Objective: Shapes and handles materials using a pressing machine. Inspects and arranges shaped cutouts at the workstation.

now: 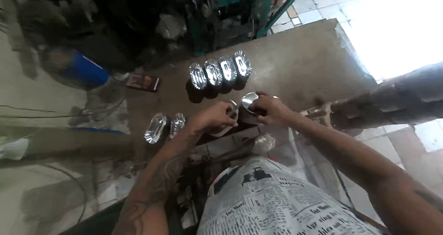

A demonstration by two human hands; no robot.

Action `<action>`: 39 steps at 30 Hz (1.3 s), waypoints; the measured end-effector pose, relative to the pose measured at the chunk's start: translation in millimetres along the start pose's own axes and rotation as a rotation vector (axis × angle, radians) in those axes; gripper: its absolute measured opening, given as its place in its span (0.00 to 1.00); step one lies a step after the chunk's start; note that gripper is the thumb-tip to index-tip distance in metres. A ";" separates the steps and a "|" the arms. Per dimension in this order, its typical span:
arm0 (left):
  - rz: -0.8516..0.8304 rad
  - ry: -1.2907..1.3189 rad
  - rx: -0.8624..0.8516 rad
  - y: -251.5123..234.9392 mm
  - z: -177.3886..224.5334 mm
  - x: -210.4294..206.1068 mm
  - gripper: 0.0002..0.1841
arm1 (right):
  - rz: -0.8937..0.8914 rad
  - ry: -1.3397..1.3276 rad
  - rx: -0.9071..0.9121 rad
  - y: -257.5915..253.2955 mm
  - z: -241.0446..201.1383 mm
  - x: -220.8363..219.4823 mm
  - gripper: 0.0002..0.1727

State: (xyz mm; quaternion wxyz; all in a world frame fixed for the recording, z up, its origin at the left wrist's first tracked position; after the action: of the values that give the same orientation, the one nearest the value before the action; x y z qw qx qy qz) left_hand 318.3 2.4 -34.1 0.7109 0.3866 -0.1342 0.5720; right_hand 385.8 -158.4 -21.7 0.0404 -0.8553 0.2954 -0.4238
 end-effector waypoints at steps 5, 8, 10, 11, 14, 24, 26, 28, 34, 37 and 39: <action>-0.055 0.001 -0.098 -2.7 -1.8 6.2 0.14 | 0.011 -0.026 -0.031 -1.9 4.8 0.2 0.17; -0.070 0.002 -0.138 -4.9 1.1 7.3 0.14 | 0.017 -0.010 -0.013 -3.0 6.0 0.1 0.14; -0.064 -0.007 -0.159 -5.8 -0.4 7.5 0.13 | 0.002 -0.003 -0.030 -5.3 1.2 1.3 0.14; -0.055 -0.011 -0.149 -5.7 -0.6 8.6 0.14 | -0.006 0.007 -0.043 -7.0 -2.0 2.9 0.13; 0.002 -0.050 -0.061 -4.7 0.4 2.8 0.17 | 0.006 0.015 -0.039 -5.6 -2.6 2.0 0.11; -0.012 0.026 -0.025 -6.2 -1.6 6.0 0.17 | 0.012 -0.040 0.035 -4.8 3.7 0.3 0.12; 0.082 -0.032 0.036 1.8 5.0 6.2 0.24 | -0.011 0.039 0.044 -4.6 -2.6 1.4 0.13; 0.235 -0.191 0.060 23.3 21.7 8.0 0.23 | 0.014 0.207 0.072 -1.3 -17.9 8.8 0.15; 0.997 1.036 0.072 132.6 40.4 -14.3 0.19 | 0.356 -0.851 -0.480 31.2 -59.1 32.8 0.16; 0.950 1.433 0.341 123.4 21.2 -65.0 0.17 | 0.170 -1.077 -0.908 50.0 -68.0 -18.7 0.19; 0.917 1.613 0.386 126.3 18.1 -82.8 0.15 | -0.060 -1.094 -0.903 58.1 -72.5 -27.1 0.18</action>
State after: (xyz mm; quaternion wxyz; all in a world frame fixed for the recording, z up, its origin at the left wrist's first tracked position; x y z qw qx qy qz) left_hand 181.4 -63.2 -24.4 0.2189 -0.1048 0.3558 0.9025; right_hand 291.5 -178.4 -13.0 -0.1869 -0.8864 0.3559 0.2295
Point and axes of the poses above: each hand's wrist, its own y-axis away from the middle knuckle, its own x-axis out of the back of the hand, z = x × y, the point moved 8 cm from there along -y, towards the middle knuckle, and after that the axes turned 14 degrees about z, right-handed, at the moved point
